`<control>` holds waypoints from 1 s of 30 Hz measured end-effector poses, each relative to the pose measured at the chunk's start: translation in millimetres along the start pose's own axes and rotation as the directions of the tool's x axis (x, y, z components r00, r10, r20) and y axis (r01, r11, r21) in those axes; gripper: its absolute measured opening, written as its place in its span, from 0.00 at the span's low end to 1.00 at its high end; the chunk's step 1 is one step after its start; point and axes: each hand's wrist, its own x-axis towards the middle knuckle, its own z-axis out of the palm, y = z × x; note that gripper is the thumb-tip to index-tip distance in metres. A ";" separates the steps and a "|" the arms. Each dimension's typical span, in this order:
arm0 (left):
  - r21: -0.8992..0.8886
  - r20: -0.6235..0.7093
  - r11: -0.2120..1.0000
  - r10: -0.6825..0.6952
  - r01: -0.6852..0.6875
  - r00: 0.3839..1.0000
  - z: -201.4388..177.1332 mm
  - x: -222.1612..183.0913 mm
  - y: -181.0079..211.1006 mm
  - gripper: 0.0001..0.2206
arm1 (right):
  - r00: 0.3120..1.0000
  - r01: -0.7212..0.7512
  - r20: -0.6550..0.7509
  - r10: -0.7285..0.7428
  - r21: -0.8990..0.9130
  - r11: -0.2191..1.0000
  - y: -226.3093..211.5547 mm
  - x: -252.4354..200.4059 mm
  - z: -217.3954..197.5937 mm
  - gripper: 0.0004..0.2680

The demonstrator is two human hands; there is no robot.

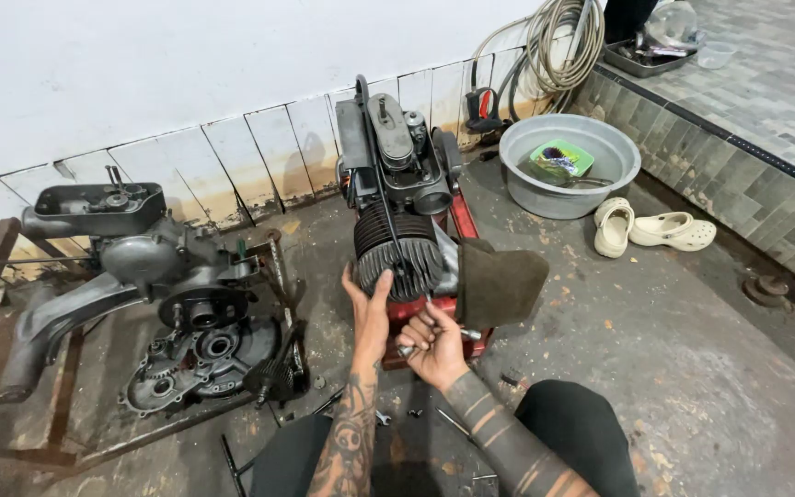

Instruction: The person sits on the floor of a repair workshop and uses wrenches to loosen and remove bolts from a small engine cylinder assembly mounted on a red stand. They then lift the finned flywheel off, hold it in their lap, and brush its surface with a wire brush.

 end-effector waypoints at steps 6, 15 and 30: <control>-0.087 0.043 0.995 -0.047 0.051 0.998 2.6 6.9 -0.1 0.44 | 0.972 0.099 -0.185 -0.147 -0.249 0.963 7.5 23.8 -31.7 0.13; -0.059 0.045 0.996 -0.068 0.071 0.997 1.0 11.8 -8.6 0.44 | 0.899 0.155 -0.335 -0.282 -0.359 0.921 13.2 30.5 -35.8 0.08; -0.133 0.049 0.990 -0.048 0.054 0.998 2.0 9.9 -3.0 0.45 | 0.808 0.212 0.051 -0.587 -0.954 0.210 4.6 26.1 -75.6 0.04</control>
